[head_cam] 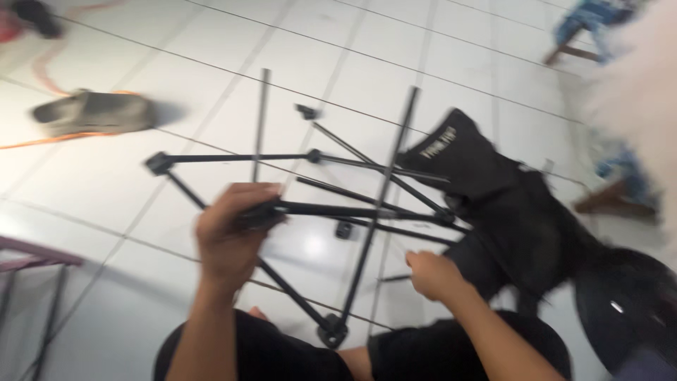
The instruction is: The person assembles a black metal folding frame on a tiled floor. They connect multiple tubular poles using plastic joints and tighten them with an Allen key, then unfold the frame into a rectangular shape.
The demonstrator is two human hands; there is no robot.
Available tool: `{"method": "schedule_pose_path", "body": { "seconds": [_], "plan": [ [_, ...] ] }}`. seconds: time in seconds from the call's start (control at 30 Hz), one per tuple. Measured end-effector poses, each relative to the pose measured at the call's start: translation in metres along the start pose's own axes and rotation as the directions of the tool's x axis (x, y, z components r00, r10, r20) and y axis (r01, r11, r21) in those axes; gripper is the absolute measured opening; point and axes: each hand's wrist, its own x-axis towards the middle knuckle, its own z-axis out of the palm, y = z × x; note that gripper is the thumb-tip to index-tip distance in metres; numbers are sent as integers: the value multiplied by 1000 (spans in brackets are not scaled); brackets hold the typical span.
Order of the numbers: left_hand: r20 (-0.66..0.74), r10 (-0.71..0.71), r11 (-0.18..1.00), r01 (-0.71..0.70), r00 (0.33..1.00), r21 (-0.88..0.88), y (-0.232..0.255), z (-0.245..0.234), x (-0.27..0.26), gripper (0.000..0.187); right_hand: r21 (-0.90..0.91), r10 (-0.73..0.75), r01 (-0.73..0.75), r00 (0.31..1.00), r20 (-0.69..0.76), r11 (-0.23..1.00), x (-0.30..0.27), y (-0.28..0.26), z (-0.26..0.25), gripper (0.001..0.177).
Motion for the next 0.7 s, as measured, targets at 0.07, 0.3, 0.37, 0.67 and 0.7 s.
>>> {"method": "schedule_pose_path", "body": {
  "seconds": [0.07, 0.3, 0.37, 0.67, 0.7],
  "plan": [
    [33, 11, 1000, -11, 999, -6, 0, 1, 2, 37, -95, -49, 48, 999, -12, 994, 27, 11, 50, 36],
    [28, 34, 999, -33, 999, -24, 0, -1, 10, 38, -342, -128, 131, 991, 32, 930, 65, 20, 108, 26],
    [17, 17, 1000, -17, 1000, -4, 2, -6, 13, 38, -292, -125, 128, 992, 28, 948, 66, 15, 102, 22],
    [-75, 33, 991, -43, 997, -130, 2, -16, 28, 36, 871, -75, -129, 980, 186, 474, 24, 14, 40, 11],
    [-88, 40, 986, -53, 995, -158, 2, -15, 29, 35, 914, -100, -70, 988, 119, 399, 20, 12, 32, 14]
  ]
}}
